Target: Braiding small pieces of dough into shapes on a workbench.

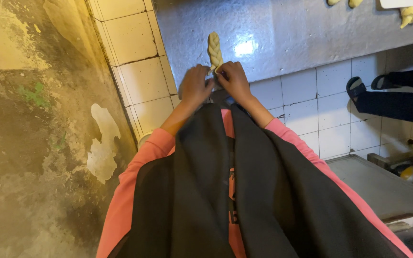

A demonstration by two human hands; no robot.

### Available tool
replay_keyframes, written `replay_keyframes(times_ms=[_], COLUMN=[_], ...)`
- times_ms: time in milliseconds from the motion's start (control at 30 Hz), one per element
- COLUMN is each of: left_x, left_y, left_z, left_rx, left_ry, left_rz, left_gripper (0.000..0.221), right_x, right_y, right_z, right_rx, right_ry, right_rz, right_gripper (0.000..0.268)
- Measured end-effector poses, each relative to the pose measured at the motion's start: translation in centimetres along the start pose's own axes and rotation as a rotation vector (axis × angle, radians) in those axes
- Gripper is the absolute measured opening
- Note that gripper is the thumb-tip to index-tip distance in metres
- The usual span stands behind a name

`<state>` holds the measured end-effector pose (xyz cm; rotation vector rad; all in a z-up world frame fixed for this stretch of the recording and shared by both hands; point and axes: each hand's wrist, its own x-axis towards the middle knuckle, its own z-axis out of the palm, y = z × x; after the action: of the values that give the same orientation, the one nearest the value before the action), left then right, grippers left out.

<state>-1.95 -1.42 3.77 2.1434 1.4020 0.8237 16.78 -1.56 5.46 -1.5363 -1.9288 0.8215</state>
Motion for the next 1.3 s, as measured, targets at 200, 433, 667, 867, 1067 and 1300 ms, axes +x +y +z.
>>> replay_keyframes(times_ms=[200, 433, 667, 867, 1067, 1300], left_x=[0.6, 0.1, 0.7, 0.1, -0.4, 0.3], left_y=[-0.8, -0.5, 1.2, 1.0, 0.3, 0.3], left_z=[1.1, 3.3, 0.9, 0.7, 0.1, -0.5], left_rx=[0.064, -0.421, -0.037, 0.149, 0.135, 0.078], left_ry=[0.069, -0.045, -0.042, -0.105, -0.188, -0.02], left_rz=[-0.06, -0.354, 0.032, 0.204, 0.281, 0.06], left_gripper=[0.021, 0.017, 0.013, 0.029, 0.028, 0.03], right_x=[-1.2, -2.9, -2.4, -2.2, -1.9, -2.0], right_y=[-0.9, -0.3, -0.4, 4.2, 1.7, -1.2], right_z=[0.1, -0.4, -1.6, 1.7, 1.6, -0.1], right_rx=[-0.195, -0.186, -0.157, 0.503, 0.65, -0.018], right_ry=[0.093, 0.037, 0.194, 0.217, 0.085, 0.052], right_rz=[-0.237, -0.354, -0.046, 0.345, 0.351, -0.041], right_gripper=[0.024, 0.027, 0.025, 0.015, 0.013, 0.016])
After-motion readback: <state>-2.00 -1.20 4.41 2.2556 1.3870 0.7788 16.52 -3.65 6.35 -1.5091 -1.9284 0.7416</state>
